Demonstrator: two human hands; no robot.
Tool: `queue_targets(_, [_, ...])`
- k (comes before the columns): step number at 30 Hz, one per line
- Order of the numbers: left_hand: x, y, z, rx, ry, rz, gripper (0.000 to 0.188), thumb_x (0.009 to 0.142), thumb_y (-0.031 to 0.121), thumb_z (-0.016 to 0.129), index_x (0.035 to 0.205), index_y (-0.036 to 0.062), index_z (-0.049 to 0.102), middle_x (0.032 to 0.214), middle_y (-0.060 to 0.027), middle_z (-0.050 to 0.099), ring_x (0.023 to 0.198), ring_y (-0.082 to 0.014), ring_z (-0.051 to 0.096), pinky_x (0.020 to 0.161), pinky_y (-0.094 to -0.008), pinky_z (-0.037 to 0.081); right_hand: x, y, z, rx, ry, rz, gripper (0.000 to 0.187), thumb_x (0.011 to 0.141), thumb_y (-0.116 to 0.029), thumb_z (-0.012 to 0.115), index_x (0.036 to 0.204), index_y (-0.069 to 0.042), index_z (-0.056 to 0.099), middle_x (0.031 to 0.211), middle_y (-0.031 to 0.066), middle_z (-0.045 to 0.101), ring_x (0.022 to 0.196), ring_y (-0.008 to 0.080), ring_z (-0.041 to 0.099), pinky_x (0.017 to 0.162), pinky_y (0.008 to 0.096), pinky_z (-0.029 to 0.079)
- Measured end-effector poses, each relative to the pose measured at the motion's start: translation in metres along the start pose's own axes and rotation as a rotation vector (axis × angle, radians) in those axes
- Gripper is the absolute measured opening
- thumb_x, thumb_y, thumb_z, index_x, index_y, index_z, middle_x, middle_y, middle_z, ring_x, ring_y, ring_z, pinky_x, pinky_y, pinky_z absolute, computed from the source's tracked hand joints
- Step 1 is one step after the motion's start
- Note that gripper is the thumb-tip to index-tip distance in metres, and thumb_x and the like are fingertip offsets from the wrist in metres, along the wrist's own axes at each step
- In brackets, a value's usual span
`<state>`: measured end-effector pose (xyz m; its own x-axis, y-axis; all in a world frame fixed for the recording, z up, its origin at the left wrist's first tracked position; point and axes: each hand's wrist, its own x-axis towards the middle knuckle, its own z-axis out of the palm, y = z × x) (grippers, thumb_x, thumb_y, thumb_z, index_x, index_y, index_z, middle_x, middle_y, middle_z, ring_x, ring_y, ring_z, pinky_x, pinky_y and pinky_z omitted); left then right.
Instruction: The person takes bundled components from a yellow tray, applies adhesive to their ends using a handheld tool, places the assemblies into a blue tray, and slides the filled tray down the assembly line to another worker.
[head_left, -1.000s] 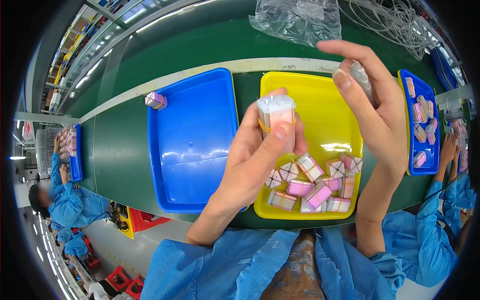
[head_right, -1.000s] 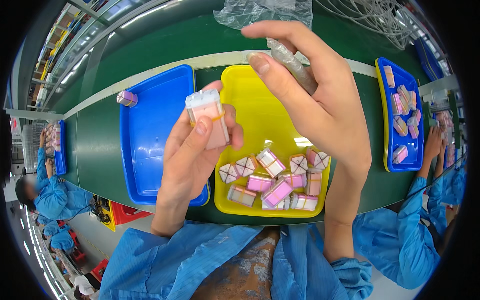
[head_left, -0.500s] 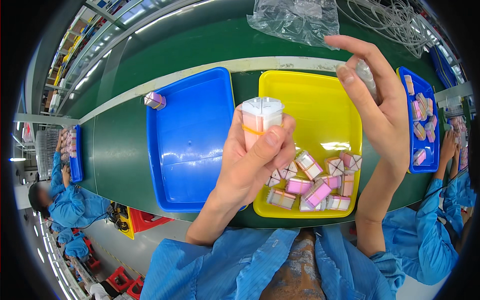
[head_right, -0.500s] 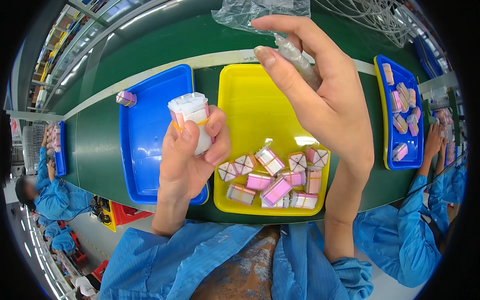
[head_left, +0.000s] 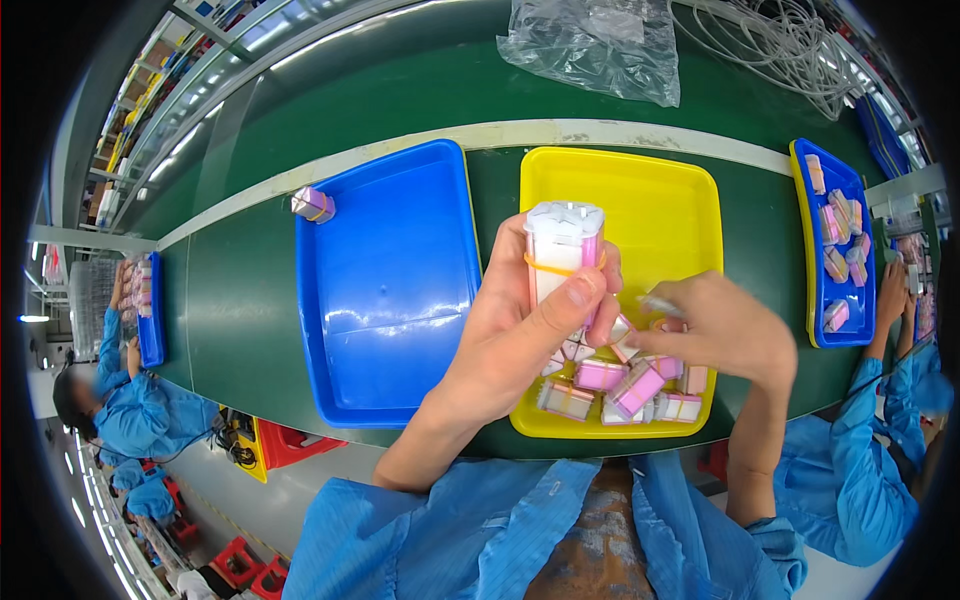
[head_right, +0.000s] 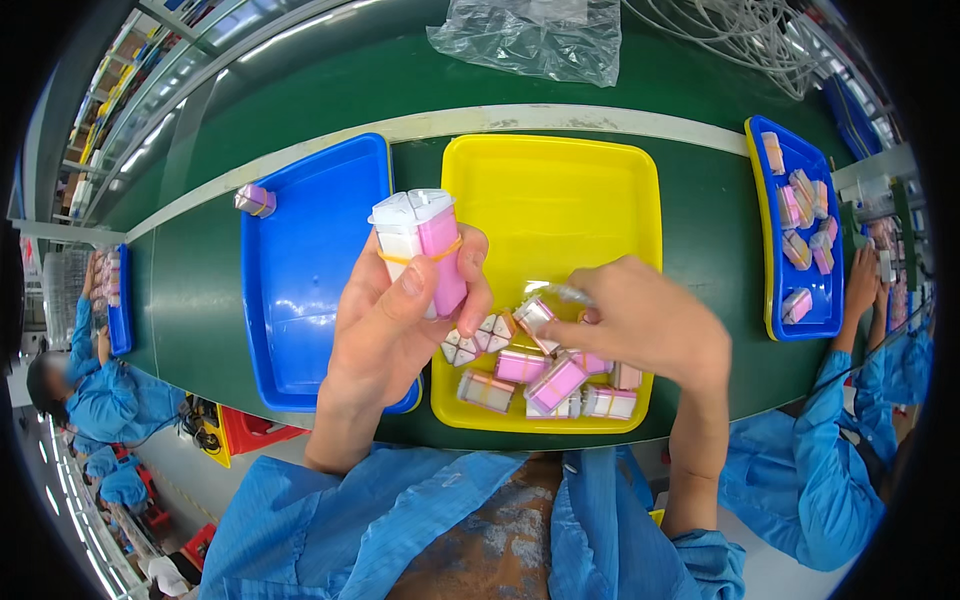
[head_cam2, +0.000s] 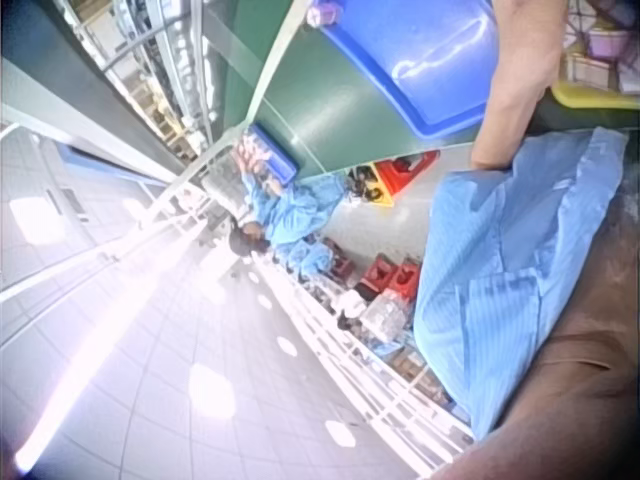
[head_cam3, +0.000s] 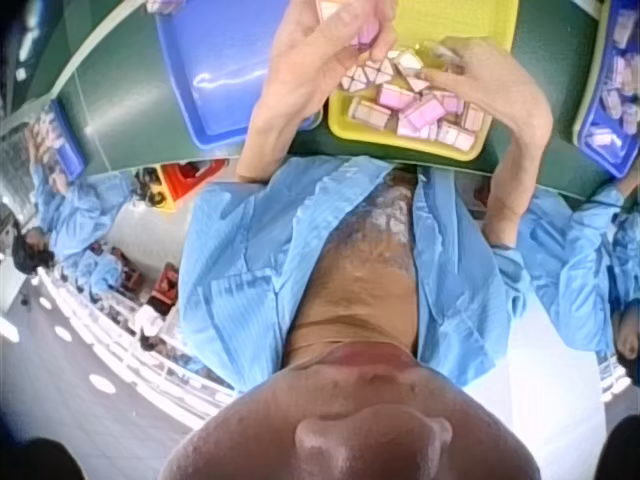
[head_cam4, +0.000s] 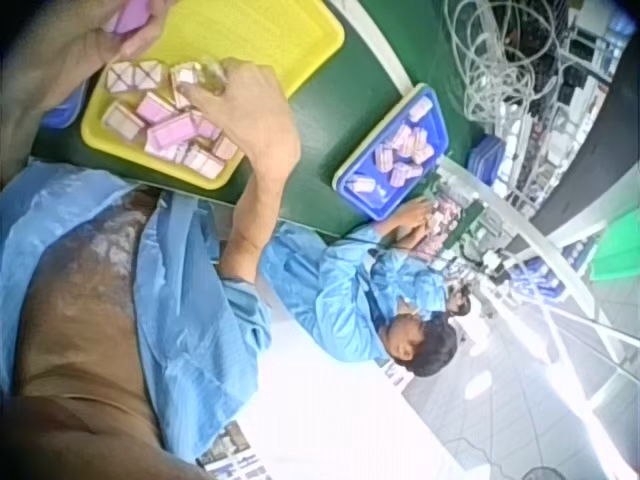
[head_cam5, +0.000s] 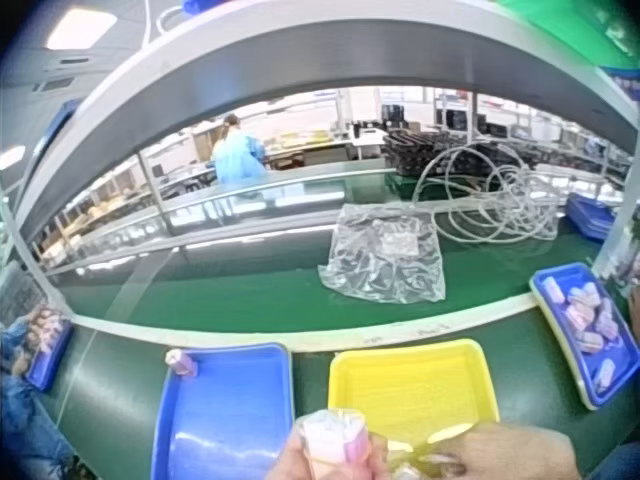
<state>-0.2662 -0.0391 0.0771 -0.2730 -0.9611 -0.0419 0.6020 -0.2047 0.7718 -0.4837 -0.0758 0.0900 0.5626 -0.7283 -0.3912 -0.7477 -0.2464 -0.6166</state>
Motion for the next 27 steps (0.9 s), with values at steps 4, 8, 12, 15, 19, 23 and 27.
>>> queue_targets(4, [0.002, -0.001, 0.001, 0.047, -0.043, -0.016, 0.043, 0.096, 0.017, 0.061, 0.125, 0.0064, 0.031, 0.104, -0.0084, 0.054, 0.079, -0.0105, 0.054, 0.071, -0.0268, 0.046, 0.002, 0.01, 0.034, -0.187, 0.071, 0.085, 0.044, 0.077, -0.04, 0.071, 0.098, -0.001, 0.07, 0.083, 0.019, 0.069, 0.077, 0.032, 0.068, 0.068, 0.0426, 0.053])
queue_targets(8, [0.002, -0.001, -0.009, 0.033, -0.132, 0.004, 0.038, 0.099, 0.021, 0.056, 0.125, 0.0059, 0.033, 0.107, -0.0093, 0.055, 0.082, -0.0119, 0.055, 0.073, -0.0271, 0.047, 0.009, -0.008, 0.037, -0.358, 0.04, 0.129, 0.039, 0.077, -0.037, 0.072, 0.09, -0.001, 0.071, 0.085, 0.0183, 0.067, 0.076, 0.0319, 0.068, 0.07, 0.0409, 0.054])
queue_targets(12, [0.006, 0.001, 0.008, 0.027, -0.007, -0.016, 0.049, 0.1, 0.046, 0.046, 0.128, 0.0058, 0.044, 0.1, -0.0108, 0.052, 0.076, -0.0194, 0.052, 0.065, -0.0301, 0.044, 0.012, -0.016, 0.049, -0.521, 0.047, 0.105, 0.033, 0.074, -0.03, 0.074, 0.086, 0.0, 0.07, 0.093, 0.0157, 0.063, 0.077, 0.0307, 0.069, 0.069, 0.039, 0.054])
queue_targets(15, [0.008, 0.007, 0.009, -0.039, -0.005, -0.108, 0.052, 0.102, 0.048, 0.037, 0.129, 0.0047, 0.044, 0.099, -0.0119, 0.052, 0.077, -0.0219, 0.052, 0.065, -0.0336, 0.044, 0.013, -0.016, 0.041, -0.469, 0.044, 0.069, 0.033, 0.073, -0.026, 0.074, 0.092, 0.0, 0.067, 0.096, 0.017, 0.06, 0.078, 0.0336, 0.068, 0.07, 0.0406, 0.054])
queue_targets(19, [0.004, 0.005, -0.008, -0.222, -0.127, -0.076, 0.052, 0.09, 0.036, 0.051, 0.129, 0.0024, 0.043, 0.098, -0.0149, 0.052, 0.077, -0.0225, 0.051, 0.068, -0.0355, 0.042, 0.014, -0.009, 0.02, -0.309, 0.175, -0.103, 0.035, 0.073, -0.021, 0.071, 0.099, 0.0, 0.062, 0.096, 0.0189, 0.062, 0.079, 0.0365, 0.067, 0.072, 0.0423, 0.054])
queue_targets(23, [0.002, 0.008, -0.008, 0.009, -0.114, 0.094, 0.059, 0.072, 0.029, 0.06, 0.121, 0.0049, 0.04, 0.09, -0.0167, 0.054, 0.077, -0.0213, 0.051, 0.07, -0.0334, 0.041, 0.009, -0.012, -0.024, -0.054, 0.287, -0.165, 0.036, 0.075, -0.012, 0.067, 0.108, 0.0, 0.057, 0.097, 0.0198, 0.065, 0.083, 0.0348, 0.066, 0.074, 0.0369, 0.053])
queue_targets(27, [0.002, 0.01, -0.005, 0.183, -0.116, 0.259, 0.054, 0.07, 0.027, 0.063, 0.114, 0.0088, 0.038, 0.086, -0.0171, 0.055, 0.076, -0.0199, 0.051, 0.07, -0.032, 0.041, 0.002, -0.03, -0.042, 0.284, 0.631, -0.207, 0.037, 0.08, -0.003, 0.064, 0.115, -0.001, 0.051, 0.093, 0.0123, 0.065, 0.085, 0.0177, 0.064, 0.073, 0.0266, 0.049])
